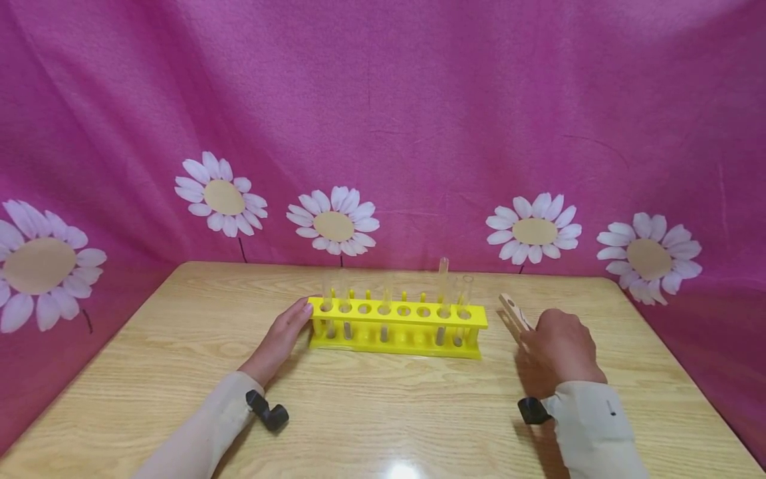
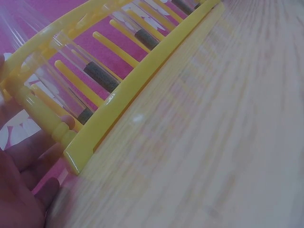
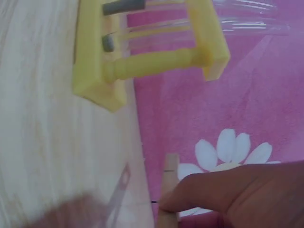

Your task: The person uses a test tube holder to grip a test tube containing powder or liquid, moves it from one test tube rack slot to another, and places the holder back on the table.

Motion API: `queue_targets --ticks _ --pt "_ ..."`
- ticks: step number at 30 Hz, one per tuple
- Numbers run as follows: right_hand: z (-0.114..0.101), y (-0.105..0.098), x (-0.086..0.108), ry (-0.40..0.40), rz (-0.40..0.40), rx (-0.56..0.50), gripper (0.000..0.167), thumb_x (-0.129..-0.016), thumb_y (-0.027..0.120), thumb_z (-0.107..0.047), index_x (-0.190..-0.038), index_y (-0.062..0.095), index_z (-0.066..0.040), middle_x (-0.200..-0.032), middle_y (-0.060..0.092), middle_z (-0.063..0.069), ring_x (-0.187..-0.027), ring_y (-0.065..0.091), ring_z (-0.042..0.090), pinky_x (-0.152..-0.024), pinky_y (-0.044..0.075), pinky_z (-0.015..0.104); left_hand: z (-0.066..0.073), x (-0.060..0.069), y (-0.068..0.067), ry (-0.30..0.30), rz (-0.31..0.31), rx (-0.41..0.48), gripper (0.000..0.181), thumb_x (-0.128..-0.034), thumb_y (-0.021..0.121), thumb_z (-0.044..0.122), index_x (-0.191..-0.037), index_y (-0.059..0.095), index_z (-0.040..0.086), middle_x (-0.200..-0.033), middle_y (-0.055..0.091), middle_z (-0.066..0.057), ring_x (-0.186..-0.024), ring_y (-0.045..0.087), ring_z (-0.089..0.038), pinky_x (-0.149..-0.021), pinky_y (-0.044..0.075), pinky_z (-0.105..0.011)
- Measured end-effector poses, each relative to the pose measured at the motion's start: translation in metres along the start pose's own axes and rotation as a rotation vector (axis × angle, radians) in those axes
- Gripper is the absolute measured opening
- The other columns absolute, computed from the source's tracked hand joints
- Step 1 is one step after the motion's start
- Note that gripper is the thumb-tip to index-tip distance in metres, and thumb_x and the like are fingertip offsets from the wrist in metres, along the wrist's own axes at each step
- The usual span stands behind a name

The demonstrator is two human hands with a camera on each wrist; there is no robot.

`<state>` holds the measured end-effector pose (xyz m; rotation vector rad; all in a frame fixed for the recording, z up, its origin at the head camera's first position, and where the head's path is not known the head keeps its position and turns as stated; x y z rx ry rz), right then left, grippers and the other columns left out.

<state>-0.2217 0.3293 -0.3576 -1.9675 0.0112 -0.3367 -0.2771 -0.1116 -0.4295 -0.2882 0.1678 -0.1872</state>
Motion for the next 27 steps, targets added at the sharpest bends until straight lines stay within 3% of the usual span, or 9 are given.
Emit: queue_targets --ticks 7,14,21,27 --pt "-0.007 -0.013 0.0 -0.033 0.122 -0.081 0.028 -0.091 0.063 -0.019 -0.099 0.064 0.007 -0.078 0.06 0.014 -0.072 0.051 0.029 -0.058 0.045 0.034 0.003 0.001 -0.001 -0.018 -0.01 0.013 0.058 -0.1014 0.04 0.048 -0.144 0.043 0.009 -0.151 0.04 -0.008 -0.142 0.028 -0.027 -0.118 0.016 -0.047" --pt "-0.017 -0.021 0.01 -0.077 0.288 -0.111 0.03 -0.09 0.06 -0.021 -0.101 0.06 0.007 -0.078 0.059 0.014 -0.071 0.048 0.029 -0.054 0.042 0.032 0.028 0.012 -0.002 -0.029 -0.031 -0.005 0.049 -0.1048 0.038 0.036 -0.144 0.043 0.006 -0.15 0.039 -0.013 -0.142 0.028 -0.03 -0.117 0.018 -0.048" --pt "-0.029 -0.026 0.023 -0.116 0.486 -0.129 0.032 -0.094 0.056 -0.023 -0.105 0.057 0.007 -0.083 0.061 0.02 -0.067 0.049 0.029 -0.048 0.039 0.03 0.002 0.002 0.0 -0.018 -0.01 0.008 0.055 -0.1018 0.041 0.047 -0.143 0.045 0.011 -0.149 0.043 -0.006 -0.141 0.03 -0.024 -0.118 0.018 -0.046" --pt "-0.043 -0.03 0.033 -0.081 0.543 -0.175 0.036 -0.097 0.052 -0.025 -0.117 0.052 0.005 -0.092 0.055 0.022 -0.071 0.048 0.03 -0.046 0.041 0.029 -0.001 0.0 0.0 0.002 0.0 0.003 0.057 -0.1002 0.041 0.051 -0.142 0.047 0.013 -0.147 0.045 -0.003 -0.14 0.032 -0.023 -0.118 0.018 -0.046"
Point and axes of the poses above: each hand's wrist, its own x-axis away from the middle knuckle, its own y-axis out of the palm, z = x × y, the point moved 1 cm from there along -x, towards the middle knuckle
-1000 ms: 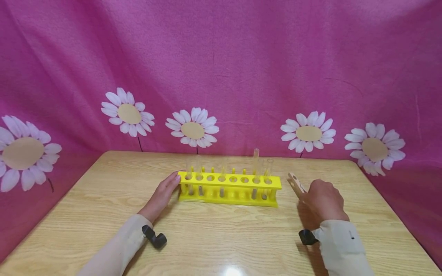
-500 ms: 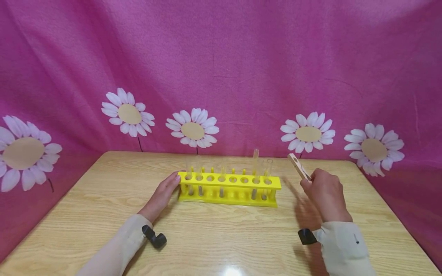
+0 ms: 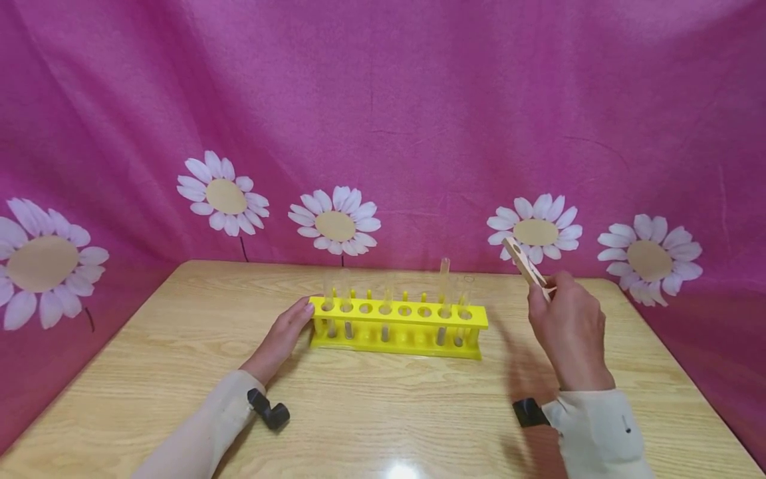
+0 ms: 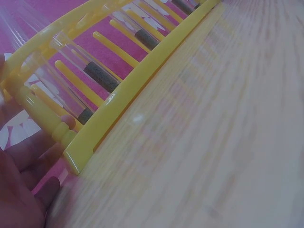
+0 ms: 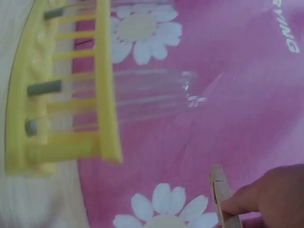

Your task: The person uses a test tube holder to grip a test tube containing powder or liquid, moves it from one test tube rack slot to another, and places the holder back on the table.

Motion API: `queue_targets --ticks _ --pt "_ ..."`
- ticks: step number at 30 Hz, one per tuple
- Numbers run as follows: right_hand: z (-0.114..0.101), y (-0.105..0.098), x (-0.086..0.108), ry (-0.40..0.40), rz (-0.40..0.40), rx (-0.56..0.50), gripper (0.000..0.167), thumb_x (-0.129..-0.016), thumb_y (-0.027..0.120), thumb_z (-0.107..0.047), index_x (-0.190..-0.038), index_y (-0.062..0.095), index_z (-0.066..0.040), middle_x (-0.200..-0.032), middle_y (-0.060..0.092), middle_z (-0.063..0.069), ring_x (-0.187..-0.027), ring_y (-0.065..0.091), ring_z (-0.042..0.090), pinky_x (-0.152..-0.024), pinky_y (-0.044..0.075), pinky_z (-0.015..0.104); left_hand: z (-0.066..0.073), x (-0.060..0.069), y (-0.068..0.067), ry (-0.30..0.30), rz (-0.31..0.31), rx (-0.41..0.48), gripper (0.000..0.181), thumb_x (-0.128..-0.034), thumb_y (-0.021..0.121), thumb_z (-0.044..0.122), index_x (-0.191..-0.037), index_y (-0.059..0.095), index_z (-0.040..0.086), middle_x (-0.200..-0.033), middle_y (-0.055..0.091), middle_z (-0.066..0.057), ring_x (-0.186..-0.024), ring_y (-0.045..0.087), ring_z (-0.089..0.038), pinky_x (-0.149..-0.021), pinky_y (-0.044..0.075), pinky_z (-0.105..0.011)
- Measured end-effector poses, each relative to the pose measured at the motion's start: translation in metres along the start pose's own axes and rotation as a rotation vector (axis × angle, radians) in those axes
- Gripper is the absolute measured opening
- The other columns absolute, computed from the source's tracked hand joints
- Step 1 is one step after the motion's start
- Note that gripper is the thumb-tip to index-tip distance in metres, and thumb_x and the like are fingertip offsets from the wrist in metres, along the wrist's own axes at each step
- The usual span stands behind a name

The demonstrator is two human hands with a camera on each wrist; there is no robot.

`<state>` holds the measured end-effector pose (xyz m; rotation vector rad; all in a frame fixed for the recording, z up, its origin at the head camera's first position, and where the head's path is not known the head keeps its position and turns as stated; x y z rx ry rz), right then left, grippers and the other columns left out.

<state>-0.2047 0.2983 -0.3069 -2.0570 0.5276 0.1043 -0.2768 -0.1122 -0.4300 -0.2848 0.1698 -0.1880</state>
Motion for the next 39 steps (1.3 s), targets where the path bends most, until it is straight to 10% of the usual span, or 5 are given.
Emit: queue_targets --ticks 9,25,39 --pt "-0.021 -0.007 0.011 -0.065 0.096 -0.042 0.033 -0.095 0.056 -0.023 -0.116 0.056 0.004 -0.1 0.053 0.02 -0.081 0.045 0.031 -0.052 0.041 0.033 0.002 -0.003 0.0 -0.018 -0.031 0.009 0.048 -0.1045 0.039 0.037 -0.142 0.046 0.008 -0.147 0.044 -0.009 -0.141 0.03 -0.026 -0.118 0.017 -0.046" --pt "-0.046 0.009 0.027 -0.319 0.135 -0.105 0.029 -0.089 0.068 -0.011 -0.112 0.064 0.006 -0.101 0.052 0.021 -0.084 0.055 0.036 -0.064 0.052 0.047 -0.006 -0.002 0.0 -0.023 0.018 -0.018 0.07 -0.0968 0.041 0.059 -0.146 0.041 0.009 -0.152 0.038 -0.009 -0.142 0.028 -0.029 -0.118 0.016 -0.049" --pt "-0.086 0.024 0.039 -0.422 0.111 -0.118 0.024 -0.091 0.067 -0.012 -0.109 0.067 0.005 -0.092 0.051 0.014 -0.075 0.048 0.025 -0.057 0.048 0.033 -0.007 -0.002 0.0 -0.037 0.022 -0.03 0.075 -0.0944 0.04 0.064 -0.147 0.04 0.01 -0.153 0.035 -0.009 -0.143 0.025 -0.028 -0.118 0.015 -0.048"
Point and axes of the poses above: each hand's wrist, its own x-axis away from the middle knuckle, its own y-axis out of the palm, z = x × y, the point moved 1 cm from there along -x, towards the middle knuckle
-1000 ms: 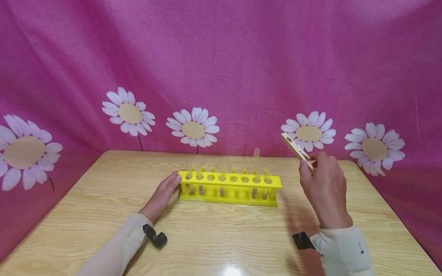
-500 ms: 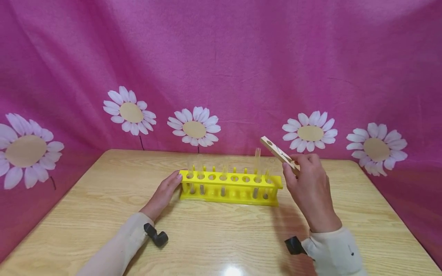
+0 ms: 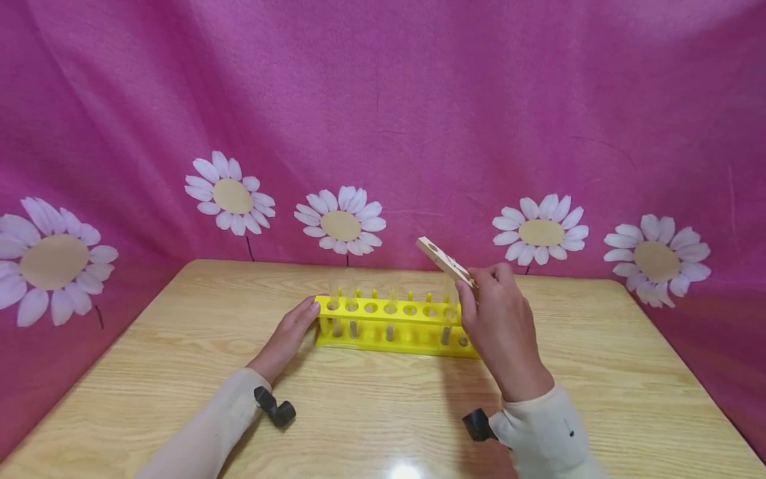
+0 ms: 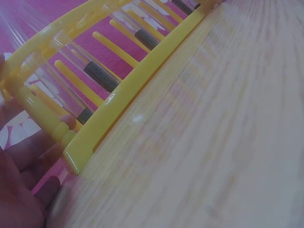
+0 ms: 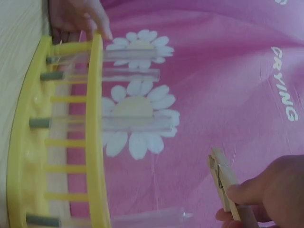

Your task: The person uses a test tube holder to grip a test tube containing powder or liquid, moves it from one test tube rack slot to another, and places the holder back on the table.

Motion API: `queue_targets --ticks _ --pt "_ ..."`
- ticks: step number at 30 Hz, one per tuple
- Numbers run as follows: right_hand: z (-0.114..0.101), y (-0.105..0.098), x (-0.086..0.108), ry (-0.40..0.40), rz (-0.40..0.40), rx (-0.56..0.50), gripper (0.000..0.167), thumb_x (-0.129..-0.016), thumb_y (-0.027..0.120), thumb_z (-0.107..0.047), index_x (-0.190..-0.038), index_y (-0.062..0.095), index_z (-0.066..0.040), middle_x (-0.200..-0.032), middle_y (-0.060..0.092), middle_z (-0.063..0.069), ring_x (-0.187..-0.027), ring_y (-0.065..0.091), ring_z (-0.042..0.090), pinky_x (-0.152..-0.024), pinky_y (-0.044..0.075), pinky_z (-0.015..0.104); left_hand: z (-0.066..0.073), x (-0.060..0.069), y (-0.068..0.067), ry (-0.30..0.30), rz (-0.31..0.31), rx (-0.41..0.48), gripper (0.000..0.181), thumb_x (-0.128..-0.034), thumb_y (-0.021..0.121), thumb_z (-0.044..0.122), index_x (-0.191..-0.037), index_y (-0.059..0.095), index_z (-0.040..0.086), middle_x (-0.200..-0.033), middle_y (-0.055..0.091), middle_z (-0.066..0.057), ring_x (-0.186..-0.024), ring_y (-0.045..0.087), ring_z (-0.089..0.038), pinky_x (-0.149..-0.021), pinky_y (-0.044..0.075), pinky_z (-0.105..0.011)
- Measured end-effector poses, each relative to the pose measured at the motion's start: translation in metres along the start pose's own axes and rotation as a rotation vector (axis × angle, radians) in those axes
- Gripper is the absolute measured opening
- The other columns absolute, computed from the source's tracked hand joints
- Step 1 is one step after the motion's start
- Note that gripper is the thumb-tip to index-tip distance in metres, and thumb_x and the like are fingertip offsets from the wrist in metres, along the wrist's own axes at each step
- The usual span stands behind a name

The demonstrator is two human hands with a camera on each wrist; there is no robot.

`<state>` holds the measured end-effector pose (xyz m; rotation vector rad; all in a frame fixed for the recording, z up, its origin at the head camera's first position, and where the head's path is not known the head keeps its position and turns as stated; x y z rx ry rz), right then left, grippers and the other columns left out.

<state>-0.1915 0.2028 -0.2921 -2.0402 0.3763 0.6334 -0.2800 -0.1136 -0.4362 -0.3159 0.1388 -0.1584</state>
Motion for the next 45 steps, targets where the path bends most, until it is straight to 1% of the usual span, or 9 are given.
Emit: queue_targets --ticks 6,13,16,20,23,28,32,38,45 --pt "-0.014 0.007 -0.005 -0.018 0.0 0.005 0.024 -0.092 0.066 -0.012 -0.108 0.067 0.005 -0.089 0.053 0.014 -0.073 0.048 0.025 -0.061 0.047 0.036 0.0 -0.001 0.001 0.01 0.003 0.001 0.072 -0.0967 0.041 0.06 -0.147 0.039 0.007 -0.153 0.034 -0.011 -0.143 0.025 -0.03 -0.118 0.015 -0.049" --pt "-0.025 0.017 -0.005 -0.046 -0.02 0.026 0.025 -0.091 0.068 -0.013 -0.11 0.067 0.004 -0.089 0.052 0.012 -0.068 0.049 0.023 -0.057 0.048 0.032 0.003 -0.001 0.001 0.033 -0.005 -0.001 0.069 -0.0975 0.04 0.058 -0.145 0.042 0.008 -0.151 0.038 -0.009 -0.142 0.029 -0.029 -0.118 0.018 -0.048" --pt "-0.025 0.02 -0.003 -0.063 -0.03 0.042 0.023 -0.089 0.07 -0.012 -0.106 0.067 0.003 -0.088 0.053 0.01 -0.066 0.048 0.022 -0.055 0.048 0.031 0.005 -0.001 0.001 0.029 -0.007 -0.001 0.069 -0.0977 0.039 0.058 -0.145 0.042 0.009 -0.151 0.039 -0.009 -0.142 0.029 -0.028 -0.118 0.018 -0.048" --pt "-0.025 0.024 -0.001 -0.079 -0.029 0.05 0.021 -0.089 0.071 -0.013 -0.103 0.068 0.002 -0.088 0.053 0.009 -0.066 0.048 0.021 -0.055 0.048 0.03 0.006 0.0 0.0 -0.005 -0.001 -0.012 0.071 -0.0963 0.039 0.061 -0.147 0.04 0.011 -0.153 0.036 -0.009 -0.143 0.026 -0.027 -0.118 0.016 -0.047" --pt "-0.023 0.026 0.0 -0.094 -0.021 0.055 0.02 -0.088 0.071 -0.013 -0.101 0.068 0.002 -0.087 0.053 0.009 -0.066 0.047 0.02 -0.056 0.048 0.03 0.005 0.0 -0.002 -0.01 0.003 -0.025 0.073 -0.0962 0.039 0.062 -0.147 0.039 0.01 -0.154 0.033 -0.011 -0.143 0.024 -0.029 -0.118 0.015 -0.048" --pt "-0.02 0.027 0.001 -0.129 0.001 0.067 0.019 -0.088 0.072 -0.013 -0.099 0.068 0.001 -0.086 0.055 0.009 -0.065 0.047 0.019 -0.054 0.046 0.03 0.005 0.0 -0.003 0.014 0.003 -0.036 0.07 -0.0978 0.038 0.059 -0.147 0.039 0.008 -0.153 0.034 -0.013 -0.143 0.025 -0.031 -0.118 0.016 -0.049" --pt "-0.019 0.026 0.001 -0.147 0.008 0.071 0.018 -0.087 0.072 -0.013 -0.097 0.067 0.001 -0.083 0.054 0.008 -0.063 0.045 0.018 -0.053 0.044 0.029 0.005 0.001 -0.004 0.017 0.002 -0.036 0.07 -0.098 0.038 0.058 -0.147 0.039 0.008 -0.153 0.033 -0.012 -0.143 0.025 -0.031 -0.118 0.015 -0.049" --pt "-0.019 0.026 0.001 -0.126 -0.039 0.083 0.014 -0.088 0.071 -0.012 -0.092 0.063 -0.001 -0.078 0.05 0.005 -0.06 0.043 0.018 -0.051 0.041 0.027 0.003 0.002 -0.003 0.008 0.003 -0.025 0.071 -0.0969 0.039 0.06 -0.147 0.04 0.009 -0.153 0.034 -0.01 -0.143 0.025 -0.027 -0.119 0.015 -0.047" --pt "-0.018 0.027 0.003 -0.112 -0.103 0.104 0.015 -0.087 0.072 -0.013 -0.092 0.061 -0.003 -0.078 0.051 0.004 -0.062 0.044 0.018 -0.053 0.044 0.028 0.001 0.002 -0.001 0.017 -0.019 0.003 0.071 -0.097 0.039 0.06 -0.147 0.04 0.009 -0.153 0.036 -0.01 -0.143 0.025 -0.029 -0.118 0.015 -0.05"
Point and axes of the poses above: each hand's wrist, its own x-axis away from the middle knuckle, its own y-axis out of the palm, z = x × y, the point moved 1 cm from there along -x, towards the middle knuckle
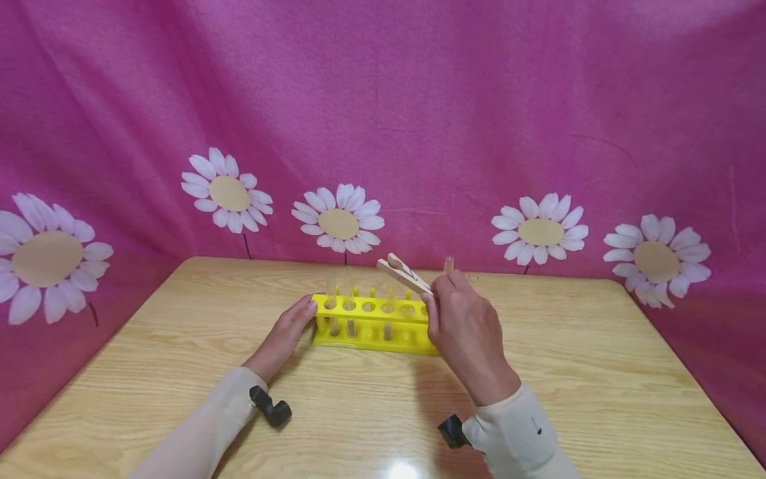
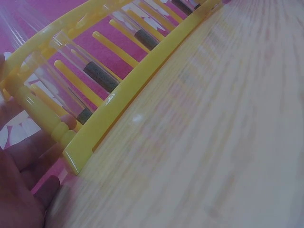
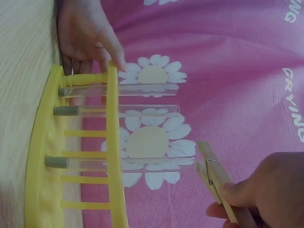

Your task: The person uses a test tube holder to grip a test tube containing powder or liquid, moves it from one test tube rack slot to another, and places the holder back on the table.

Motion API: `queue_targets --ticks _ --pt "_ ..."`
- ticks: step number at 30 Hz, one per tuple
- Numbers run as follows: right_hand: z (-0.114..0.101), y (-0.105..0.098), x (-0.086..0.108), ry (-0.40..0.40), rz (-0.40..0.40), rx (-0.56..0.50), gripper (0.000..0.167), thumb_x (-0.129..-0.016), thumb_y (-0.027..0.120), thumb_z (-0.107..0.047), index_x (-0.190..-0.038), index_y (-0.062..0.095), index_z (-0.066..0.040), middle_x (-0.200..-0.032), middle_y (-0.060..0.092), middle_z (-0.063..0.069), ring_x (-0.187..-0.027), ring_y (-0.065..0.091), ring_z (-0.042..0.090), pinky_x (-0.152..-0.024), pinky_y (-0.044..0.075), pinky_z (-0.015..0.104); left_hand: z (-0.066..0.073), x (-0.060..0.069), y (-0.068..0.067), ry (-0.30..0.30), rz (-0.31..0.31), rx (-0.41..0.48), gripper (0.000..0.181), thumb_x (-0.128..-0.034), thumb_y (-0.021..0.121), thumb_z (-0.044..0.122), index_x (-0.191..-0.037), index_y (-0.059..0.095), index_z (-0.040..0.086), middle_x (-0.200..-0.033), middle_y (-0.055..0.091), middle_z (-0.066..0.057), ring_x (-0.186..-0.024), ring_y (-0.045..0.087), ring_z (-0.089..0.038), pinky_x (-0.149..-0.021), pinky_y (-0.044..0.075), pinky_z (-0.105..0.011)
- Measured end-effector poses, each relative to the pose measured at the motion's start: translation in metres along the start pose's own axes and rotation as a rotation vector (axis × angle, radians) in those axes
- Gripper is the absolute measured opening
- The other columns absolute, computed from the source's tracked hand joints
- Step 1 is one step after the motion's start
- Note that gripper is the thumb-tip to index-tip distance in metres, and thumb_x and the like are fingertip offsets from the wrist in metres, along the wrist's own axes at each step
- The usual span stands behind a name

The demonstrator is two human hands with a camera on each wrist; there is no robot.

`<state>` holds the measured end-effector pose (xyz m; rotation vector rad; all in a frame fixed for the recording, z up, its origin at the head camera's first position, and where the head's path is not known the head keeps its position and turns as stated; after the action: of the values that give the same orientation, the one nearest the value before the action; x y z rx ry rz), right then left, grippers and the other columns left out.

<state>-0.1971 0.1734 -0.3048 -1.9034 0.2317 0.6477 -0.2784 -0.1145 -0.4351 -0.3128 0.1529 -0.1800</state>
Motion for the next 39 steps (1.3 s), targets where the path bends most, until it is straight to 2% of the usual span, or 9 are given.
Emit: queue_targets --ticks 8,15,18,19,26,30,39 --pt "0.002 0.0 0.001 -0.016 -0.036 0.015 0.014 -0.087 0.071 -0.012 -0.091 0.06 -0.004 -0.078 0.051 0.005 -0.062 0.045 0.017 -0.053 0.044 0.027 0.0 -0.001 0.0 -0.003 0.008 -0.008 0.071 -0.0967 0.039 0.06 -0.146 0.04 0.009 -0.152 0.037 -0.01 -0.142 0.027 -0.029 -0.118 0.017 -0.05" --pt "0.001 0.001 0.001 -0.005 -0.087 0.014 0.013 -0.087 0.071 -0.011 -0.091 0.062 -0.004 -0.078 0.052 0.005 -0.063 0.045 0.017 -0.054 0.044 0.027 0.007 0.001 0.001 0.015 -0.002 0.007 0.065 -0.0984 0.039 0.057 -0.145 0.044 0.011 -0.149 0.042 -0.007 -0.141 0.031 -0.027 -0.117 0.019 -0.049" --pt "0.003 0.001 0.001 -0.005 -0.103 0.024 0.013 -0.085 0.072 -0.011 -0.09 0.062 -0.003 -0.078 0.052 0.005 -0.062 0.044 0.017 -0.054 0.043 0.027 0.007 0.001 0.001 0.006 0.002 0.002 0.065 -0.0986 0.039 0.057 -0.145 0.043 0.011 -0.15 0.04 -0.008 -0.142 0.029 -0.027 -0.118 0.018 -0.049" --pt "0.003 0.002 0.001 -0.004 -0.107 0.025 0.013 -0.085 0.072 -0.011 -0.089 0.062 -0.003 -0.078 0.052 0.005 -0.062 0.045 0.017 -0.054 0.043 0.027 0.001 -0.001 0.002 0.01 0.008 0.0 0.068 -0.0973 0.039 0.059 -0.145 0.043 0.012 -0.15 0.04 -0.007 -0.142 0.029 -0.027 -0.117 0.018 -0.049" --pt "0.006 0.005 0.0 0.015 -0.145 0.021 0.014 -0.085 0.073 -0.012 -0.089 0.063 -0.004 -0.078 0.052 0.004 -0.063 0.045 0.018 -0.056 0.043 0.028 0.0 0.0 0.001 -0.004 0.01 0.001 0.071 -0.0963 0.04 0.061 -0.146 0.041 0.011 -0.152 0.037 -0.008 -0.143 0.027 -0.028 -0.118 0.016 -0.05" --pt "0.007 0.007 -0.001 0.022 -0.156 0.018 0.013 -0.086 0.072 -0.013 -0.09 0.064 -0.004 -0.078 0.053 0.004 -0.064 0.046 0.018 -0.056 0.043 0.028 0.001 0.0 0.0 -0.008 0.008 0.006 0.067 -0.0979 0.04 0.057 -0.146 0.042 0.011 -0.152 0.038 -0.009 -0.143 0.027 -0.028 -0.118 0.016 -0.049" --pt "0.009 0.012 -0.001 0.046 -0.193 0.007 0.014 -0.086 0.072 -0.014 -0.092 0.065 -0.003 -0.08 0.055 0.005 -0.065 0.047 0.018 -0.058 0.045 0.028 0.019 0.005 0.0 -0.032 -0.01 -0.013 0.054 -0.1041 0.038 0.04 -0.145 0.041 0.005 -0.151 0.037 -0.012 -0.143 0.027 -0.03 -0.118 0.016 -0.048"
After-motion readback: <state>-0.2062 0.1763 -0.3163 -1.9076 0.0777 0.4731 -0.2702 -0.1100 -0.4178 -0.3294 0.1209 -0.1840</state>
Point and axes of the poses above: each hand's wrist, its own x-axis away from the middle knuckle, its own y-axis out of the palm, z = x × y, the point moved 1 cm from there along -x, towards the middle knuckle
